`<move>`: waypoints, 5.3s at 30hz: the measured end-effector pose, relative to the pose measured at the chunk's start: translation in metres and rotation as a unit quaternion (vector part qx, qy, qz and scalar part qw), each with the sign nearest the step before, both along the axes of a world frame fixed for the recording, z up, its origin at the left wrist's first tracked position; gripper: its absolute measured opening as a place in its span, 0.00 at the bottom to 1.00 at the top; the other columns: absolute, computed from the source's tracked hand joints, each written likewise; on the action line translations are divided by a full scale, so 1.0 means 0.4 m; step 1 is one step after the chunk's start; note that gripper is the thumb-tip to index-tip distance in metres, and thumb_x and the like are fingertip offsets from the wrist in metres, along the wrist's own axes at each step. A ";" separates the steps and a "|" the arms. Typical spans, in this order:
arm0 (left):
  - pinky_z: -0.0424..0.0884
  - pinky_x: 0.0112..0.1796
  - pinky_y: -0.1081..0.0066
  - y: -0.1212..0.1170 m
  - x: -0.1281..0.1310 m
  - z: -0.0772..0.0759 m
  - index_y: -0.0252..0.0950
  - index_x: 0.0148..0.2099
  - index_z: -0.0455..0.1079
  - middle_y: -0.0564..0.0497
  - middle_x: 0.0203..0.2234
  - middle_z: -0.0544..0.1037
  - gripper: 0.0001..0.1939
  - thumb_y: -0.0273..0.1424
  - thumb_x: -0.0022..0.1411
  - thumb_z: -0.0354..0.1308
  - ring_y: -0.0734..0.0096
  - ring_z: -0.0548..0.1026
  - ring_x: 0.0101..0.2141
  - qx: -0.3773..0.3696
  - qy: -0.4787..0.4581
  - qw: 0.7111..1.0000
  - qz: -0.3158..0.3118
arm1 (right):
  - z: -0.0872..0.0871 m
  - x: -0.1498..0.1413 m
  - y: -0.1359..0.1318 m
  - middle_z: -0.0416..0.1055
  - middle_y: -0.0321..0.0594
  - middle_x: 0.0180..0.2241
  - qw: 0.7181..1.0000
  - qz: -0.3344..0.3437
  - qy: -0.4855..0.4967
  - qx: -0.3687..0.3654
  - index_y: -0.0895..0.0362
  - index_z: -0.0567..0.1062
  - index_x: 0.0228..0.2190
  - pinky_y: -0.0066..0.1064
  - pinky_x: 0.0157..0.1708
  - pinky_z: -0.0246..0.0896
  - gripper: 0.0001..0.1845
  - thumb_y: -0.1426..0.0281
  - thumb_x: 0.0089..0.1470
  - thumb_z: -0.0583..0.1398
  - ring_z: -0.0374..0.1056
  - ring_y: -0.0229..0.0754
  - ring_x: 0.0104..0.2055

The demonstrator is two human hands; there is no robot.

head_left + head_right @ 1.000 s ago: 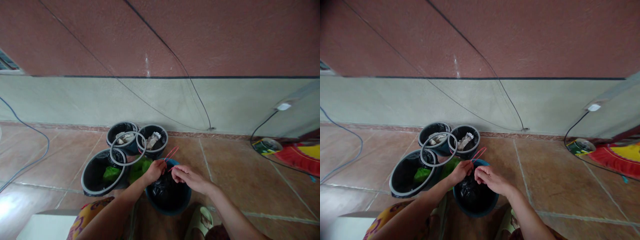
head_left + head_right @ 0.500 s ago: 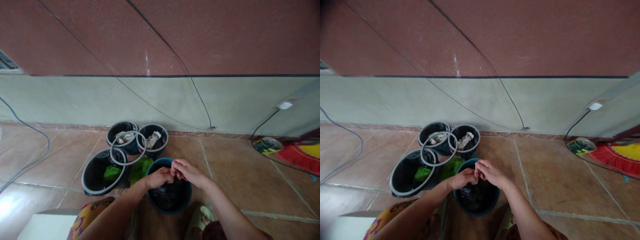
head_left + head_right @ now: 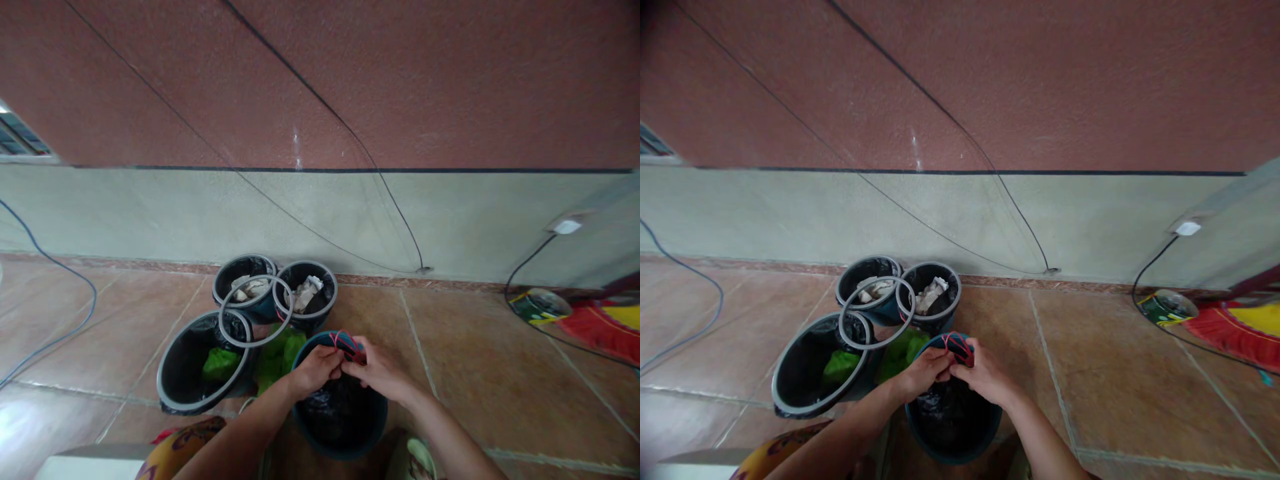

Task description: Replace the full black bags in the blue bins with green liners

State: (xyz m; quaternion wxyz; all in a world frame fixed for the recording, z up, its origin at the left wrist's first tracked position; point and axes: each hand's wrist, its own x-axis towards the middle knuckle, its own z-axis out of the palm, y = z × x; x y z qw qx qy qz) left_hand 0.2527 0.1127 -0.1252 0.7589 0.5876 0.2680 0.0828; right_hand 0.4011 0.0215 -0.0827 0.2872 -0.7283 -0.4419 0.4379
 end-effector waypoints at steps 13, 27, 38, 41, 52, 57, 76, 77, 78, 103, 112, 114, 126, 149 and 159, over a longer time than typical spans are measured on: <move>0.56 0.26 0.74 0.043 -0.016 0.014 0.30 0.34 0.77 0.53 0.20 0.74 0.12 0.30 0.48 0.57 0.78 0.63 0.21 0.039 0.101 0.993 0.037 | 0.036 -0.012 -0.026 0.64 0.32 0.16 0.967 0.210 0.113 -0.091 0.58 0.71 0.26 0.25 0.21 0.49 0.15 0.64 0.58 0.50 0.56 0.32 0.18; 0.62 0.53 0.66 0.032 -0.041 0.145 0.37 0.41 0.70 0.51 0.33 0.77 0.08 0.25 0.61 0.51 0.68 0.74 0.39 0.527 0.024 0.832 -0.172 | -0.020 -0.032 0.021 0.72 0.36 0.29 0.983 0.025 0.161 0.080 0.55 0.74 0.28 0.33 0.39 0.60 0.11 0.72 0.49 0.52 0.66 0.40 0.34; 0.60 0.55 0.64 0.028 -0.050 0.125 0.37 0.40 0.73 0.48 0.35 0.79 0.15 0.27 0.69 0.44 0.73 0.75 0.38 0.631 -0.044 0.771 -0.079 | 0.006 -0.041 0.000 0.74 0.38 0.31 0.965 -0.021 0.253 0.066 0.56 0.78 0.32 0.32 0.34 0.57 0.15 0.60 0.43 0.64 0.64 0.41 0.33; 0.64 0.52 0.65 0.028 -0.046 0.116 0.37 0.39 0.75 0.49 0.33 0.78 0.15 0.28 0.68 0.46 0.73 0.74 0.36 0.641 -0.051 0.765 -0.029 | 0.002 -0.044 -0.001 0.73 0.38 0.28 0.961 -0.044 0.267 0.064 0.57 0.78 0.28 0.31 0.30 0.53 0.14 0.59 0.41 0.65 0.62 0.39 0.30; 0.63 0.54 0.62 0.037 -0.050 0.100 0.39 0.39 0.76 0.50 0.32 0.81 0.11 0.31 0.67 0.51 0.72 0.76 0.35 0.580 -0.009 0.815 0.001 | 0.009 -0.034 0.013 0.71 0.35 0.25 0.928 -0.191 0.313 0.062 0.57 0.73 0.25 0.26 0.26 0.54 0.12 0.60 0.43 0.61 0.64 0.35 0.28; 0.64 0.52 0.63 0.044 -0.049 0.088 0.39 0.36 0.75 0.50 0.32 0.81 0.12 0.31 0.67 0.51 0.71 0.76 0.34 0.578 0.046 0.815 0.010 | 0.029 -0.010 0.010 0.60 0.27 0.17 0.940 -0.151 0.306 0.018 0.56 0.68 0.24 0.25 0.17 0.34 0.15 0.56 0.45 0.60 0.46 0.29 0.16; 0.62 0.35 0.72 0.057 -0.049 0.041 0.37 0.29 0.74 0.50 0.24 0.76 0.10 0.28 0.59 0.53 0.69 0.73 0.29 0.467 0.242 0.850 0.013 | -0.022 0.115 -0.042 0.70 0.36 0.18 0.995 -0.026 -0.086 -0.050 0.58 0.77 0.23 0.29 0.24 0.51 0.09 0.65 0.47 0.60 0.63 0.37 0.22; 0.62 0.35 0.72 0.063 -0.050 0.040 0.37 0.27 0.73 0.51 0.23 0.75 0.10 0.27 0.58 0.54 0.70 0.72 0.29 0.455 0.252 0.854 0.013 | -0.022 0.113 -0.043 0.71 0.37 0.19 0.992 -0.021 -0.113 -0.054 0.57 0.78 0.24 0.29 0.25 0.51 0.08 0.66 0.47 0.61 0.64 0.38 0.23; 0.62 0.34 0.72 0.069 -0.051 0.038 0.36 0.26 0.72 0.51 0.21 0.74 0.10 0.27 0.57 0.54 0.70 0.72 0.28 0.438 0.261 0.860 0.011 | -0.023 0.110 -0.045 0.72 0.38 0.20 0.989 -0.012 -0.135 -0.056 0.56 0.79 0.23 0.30 0.26 0.52 0.07 0.67 0.46 0.61 0.65 0.39 0.24; 0.60 0.26 0.77 0.015 -0.018 -0.015 0.32 0.31 0.73 0.55 0.20 0.72 0.08 0.29 0.45 0.64 0.78 0.66 0.23 0.065 0.049 0.994 -0.075 | 0.052 0.010 -0.007 0.68 0.34 0.21 0.993 0.059 0.102 0.002 0.59 0.75 0.26 0.25 0.25 0.51 0.11 0.62 0.50 0.61 0.60 0.34 0.24; 0.59 0.23 0.76 0.002 -0.005 -0.014 0.34 0.28 0.68 0.57 0.17 0.68 0.11 0.37 0.56 0.56 0.78 0.65 0.20 0.116 0.052 0.992 -0.026 | 0.002 0.023 0.015 0.77 0.44 0.37 0.975 -0.195 -0.066 0.082 0.58 0.73 0.46 0.33 0.34 0.64 0.21 0.63 0.52 0.56 0.71 0.43 0.34; 0.58 0.23 0.76 0.002 -0.003 -0.006 0.35 0.27 0.67 0.57 0.16 0.67 0.12 0.38 0.56 0.56 0.79 0.64 0.19 0.109 0.047 0.993 -0.019 | -0.011 0.027 0.015 0.77 0.43 0.36 0.972 -0.218 0.001 0.086 0.57 0.74 0.44 0.32 0.28 0.64 0.20 0.61 0.51 0.56 0.72 0.43 0.32; 0.58 0.22 0.76 0.007 -0.004 -0.035 0.35 0.30 0.64 0.57 0.18 0.66 0.10 0.36 0.60 0.51 0.79 0.64 0.19 0.098 0.016 0.995 0.012 | -0.029 0.001 0.002 0.76 0.41 0.43 0.997 -0.040 0.013 0.070 0.55 0.73 0.46 0.28 0.33 0.64 0.24 0.76 0.45 0.53 0.72 0.38 0.34; 0.66 0.32 0.72 0.023 -0.013 0.012 0.33 0.26 0.69 0.52 0.23 0.76 0.09 0.26 0.40 0.66 0.73 0.72 0.26 -0.044 -0.018 0.989 0.139 | -0.017 -0.005 -0.010 0.74 0.35 0.21 0.995 0.091 -0.039 0.022 0.57 0.79 0.23 0.26 0.24 0.52 0.11 0.67 0.49 0.58 0.66 0.36 0.24; 0.67 0.28 0.75 0.016 -0.002 0.014 0.34 0.30 0.68 0.55 0.22 0.73 0.07 0.21 0.46 0.53 0.74 0.74 0.25 0.121 0.006 0.985 0.126 | -0.019 -0.002 0.001 0.78 0.43 0.40 0.991 0.003 -0.133 0.032 0.57 0.78 0.38 0.31 0.44 0.61 0.15 0.73 0.53 0.53 0.72 0.42 0.42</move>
